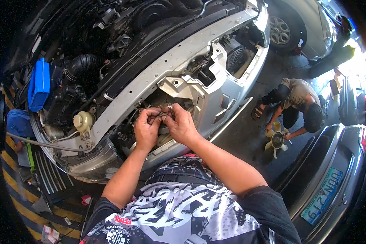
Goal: Replacing or repairing a horn and electrical components in the engine bay of a vehicle.
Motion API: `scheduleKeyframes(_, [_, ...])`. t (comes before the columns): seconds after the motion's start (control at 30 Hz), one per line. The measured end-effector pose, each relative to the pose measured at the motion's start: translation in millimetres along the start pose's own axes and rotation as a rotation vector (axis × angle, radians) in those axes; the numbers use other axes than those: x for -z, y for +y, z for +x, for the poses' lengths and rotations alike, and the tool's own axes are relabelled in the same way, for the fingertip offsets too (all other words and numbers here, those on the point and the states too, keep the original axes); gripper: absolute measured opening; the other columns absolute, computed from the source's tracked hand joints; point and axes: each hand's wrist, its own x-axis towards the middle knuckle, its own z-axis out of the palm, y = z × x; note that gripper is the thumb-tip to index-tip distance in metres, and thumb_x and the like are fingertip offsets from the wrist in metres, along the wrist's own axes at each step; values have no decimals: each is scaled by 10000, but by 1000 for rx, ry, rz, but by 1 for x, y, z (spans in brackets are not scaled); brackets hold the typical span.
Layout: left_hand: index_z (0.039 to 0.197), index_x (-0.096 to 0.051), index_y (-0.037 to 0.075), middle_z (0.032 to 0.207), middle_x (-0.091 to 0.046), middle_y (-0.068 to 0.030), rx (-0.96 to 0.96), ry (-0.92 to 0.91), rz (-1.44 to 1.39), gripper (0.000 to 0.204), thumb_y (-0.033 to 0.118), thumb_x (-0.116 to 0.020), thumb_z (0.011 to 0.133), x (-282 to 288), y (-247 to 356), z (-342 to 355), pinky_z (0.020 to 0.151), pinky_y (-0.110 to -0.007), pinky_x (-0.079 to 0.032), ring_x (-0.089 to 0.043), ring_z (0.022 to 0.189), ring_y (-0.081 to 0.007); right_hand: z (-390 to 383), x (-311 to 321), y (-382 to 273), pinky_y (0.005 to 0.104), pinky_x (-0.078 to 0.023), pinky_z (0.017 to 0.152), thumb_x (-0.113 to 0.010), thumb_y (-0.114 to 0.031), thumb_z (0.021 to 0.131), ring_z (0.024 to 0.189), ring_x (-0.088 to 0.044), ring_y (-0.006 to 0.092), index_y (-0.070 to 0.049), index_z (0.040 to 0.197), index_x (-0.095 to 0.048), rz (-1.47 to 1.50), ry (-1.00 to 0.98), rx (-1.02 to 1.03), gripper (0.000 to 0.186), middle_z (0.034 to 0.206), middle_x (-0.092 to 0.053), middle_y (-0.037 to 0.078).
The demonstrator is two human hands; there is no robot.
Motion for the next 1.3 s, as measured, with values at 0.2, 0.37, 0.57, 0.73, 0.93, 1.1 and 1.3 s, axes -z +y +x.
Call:
scheduleKeyframes(0.2, [997,-591,-23,1189,-700,-147,23,-42,-54,131,-94,-660,910,4,4,1,855,-299,-583,-707,993,-171,1,-1,23,321,-527,750,-649,-53,930,820,-645,149,52,1084,-628,111,-21,7,187,882,-699,143])
scheduleKeyframes(0.37, [944,-578,-19,1187,-712,-151,42,-208,8,131,-91,-669,884,11,13,-1,777,-294,-580,-716,945,-149,1,6,-1,281,-532,749,-626,-45,957,848,-643,118,73,1093,-625,283,-64,-159,180,916,-711,102])
scheduleKeyframes(0.57, [942,-577,-4,1082,-729,-159,-56,-148,4,182,-102,-693,842,6,-5,12,770,-331,-580,-738,903,-235,16,14,-16,253,-509,715,-667,-61,962,793,-601,77,26,1086,-667,-102,-167,-91,152,914,-680,23])
scheduleKeyframes(0.73, [1051,-632,7,1008,-713,-142,45,-76,-14,250,-92,-715,836,2,3,17,793,-337,-593,-735,896,-228,19,22,-25,285,-491,659,-662,-108,897,733,-593,94,6,1025,-707,-47,-205,-191,177,801,-674,30])
scheduleKeyframes(0.93, [1068,-679,-3,984,-730,-119,22,-47,4,260,-74,-738,825,3,-4,21,776,-309,-585,-735,864,-195,16,17,-24,227,-408,522,-485,46,865,613,-508,96,38,1285,-551,511,-231,-345,426,862,-627,72])
scheduleKeyframes(1.1, [1037,-694,-17,966,-740,-83,-1,-48,95,168,-44,-727,875,1,6,23,772,-265,-562,-707,845,-126,5,24,-9,227,-417,517,-535,-71,1027,608,-522,83,6,1296,-485,202,-80,-233,284,919,-682,75])
scheduleKeyframes(1.3, [1070,-685,-2,939,-738,-49,42,-38,118,201,69,-767,899,2,-3,24,774,-250,-543,-674,836,-95,-2,22,4,253,-511,773,-676,-59,957,874,-612,84,9,1113,-656,19,-73,-5,171,963,-692,48])
